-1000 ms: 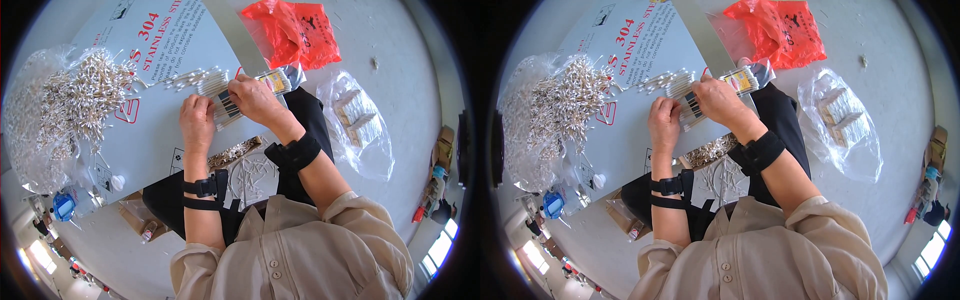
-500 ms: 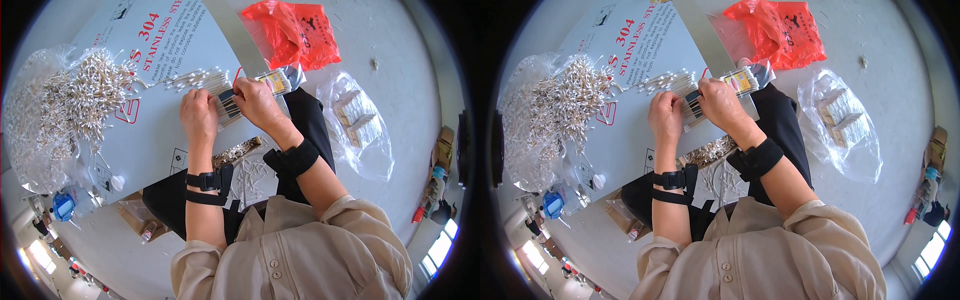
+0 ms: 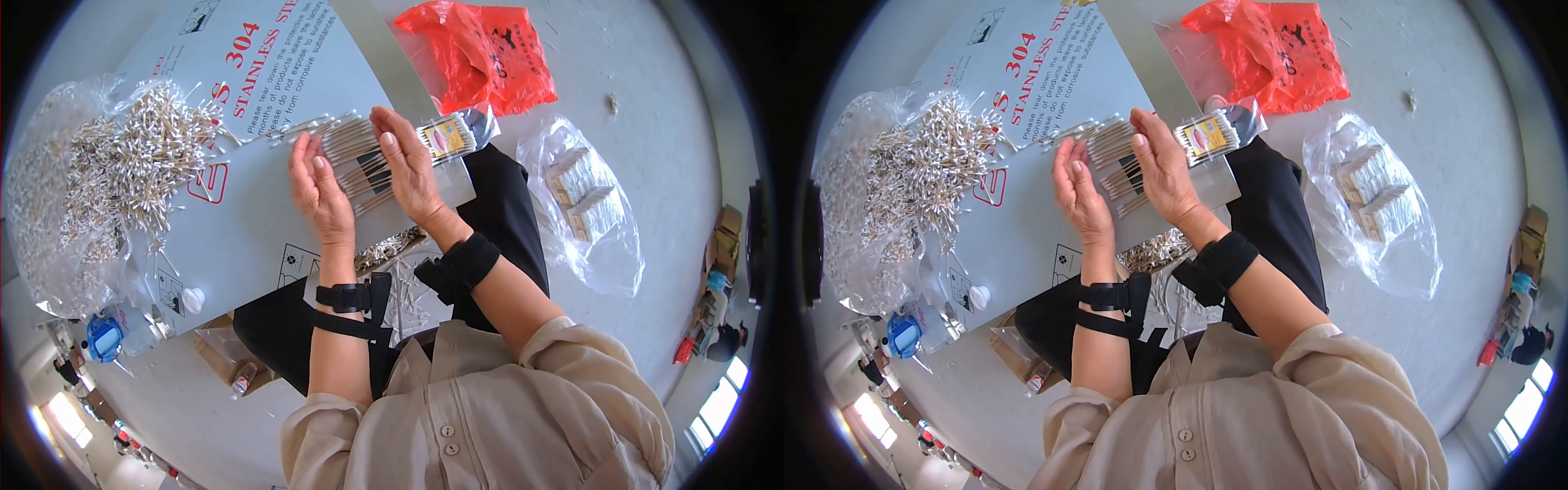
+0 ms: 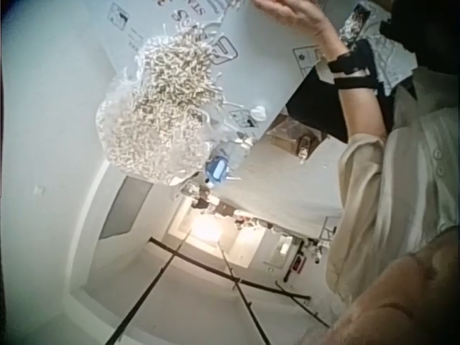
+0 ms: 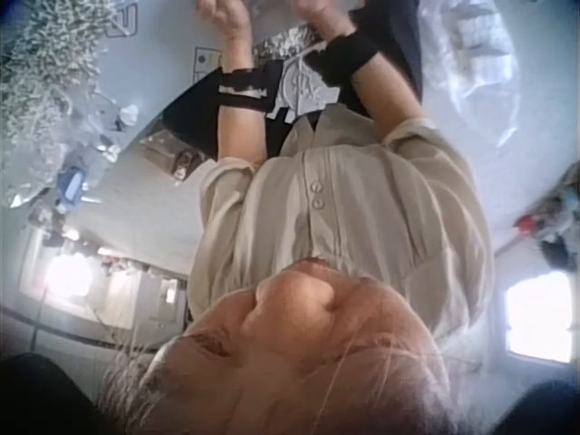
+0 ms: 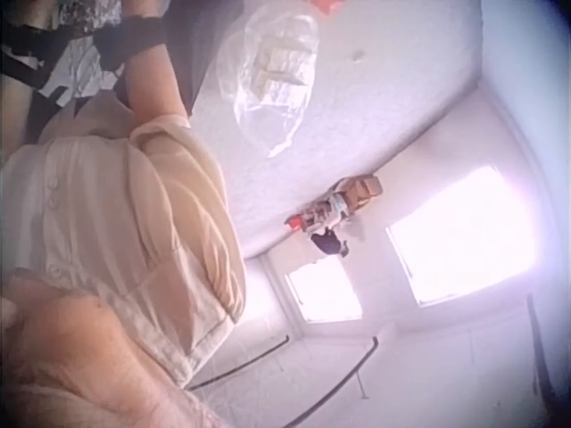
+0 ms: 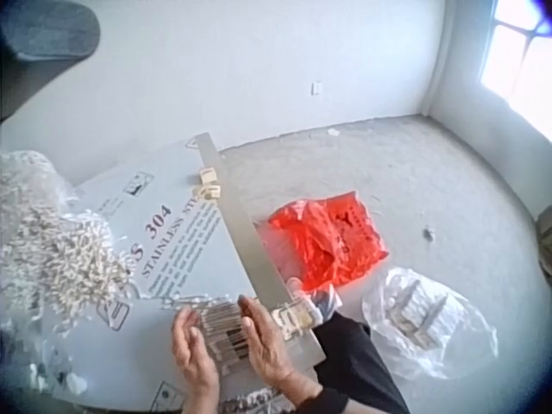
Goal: Packaging bundles of cotton swabs into clear plastic bags.
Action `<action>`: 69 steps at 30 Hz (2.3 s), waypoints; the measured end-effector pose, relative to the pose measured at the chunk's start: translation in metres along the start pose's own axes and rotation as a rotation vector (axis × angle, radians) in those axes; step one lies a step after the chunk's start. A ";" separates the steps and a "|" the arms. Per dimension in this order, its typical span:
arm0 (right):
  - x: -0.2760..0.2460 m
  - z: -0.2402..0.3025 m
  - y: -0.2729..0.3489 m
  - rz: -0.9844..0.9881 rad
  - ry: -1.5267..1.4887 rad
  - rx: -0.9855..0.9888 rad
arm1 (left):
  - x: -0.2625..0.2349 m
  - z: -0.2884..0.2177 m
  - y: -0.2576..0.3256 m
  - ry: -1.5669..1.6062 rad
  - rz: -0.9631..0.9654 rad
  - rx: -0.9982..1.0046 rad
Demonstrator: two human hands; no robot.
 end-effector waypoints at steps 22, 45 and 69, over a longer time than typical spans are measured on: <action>-0.003 -0.007 0.022 -0.036 -0.244 0.021 | -0.003 -0.002 0.019 0.063 -0.103 0.000; -0.017 0.018 0.033 0.030 0.278 0.091 | -0.002 -0.033 0.028 -0.914 0.281 0.148; -0.020 0.009 0.035 -0.008 0.181 0.078 | 0.015 -0.033 0.057 -1.172 0.406 0.012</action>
Point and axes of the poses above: each hand's wrist, its own y-axis away from the middle knuckle, its own x-axis out of the palm, z = x × y, the point moved 6 cm from there along -y, towards the middle knuckle, and after that the axes turned 15 degrees about z, right-handed, at the moved point
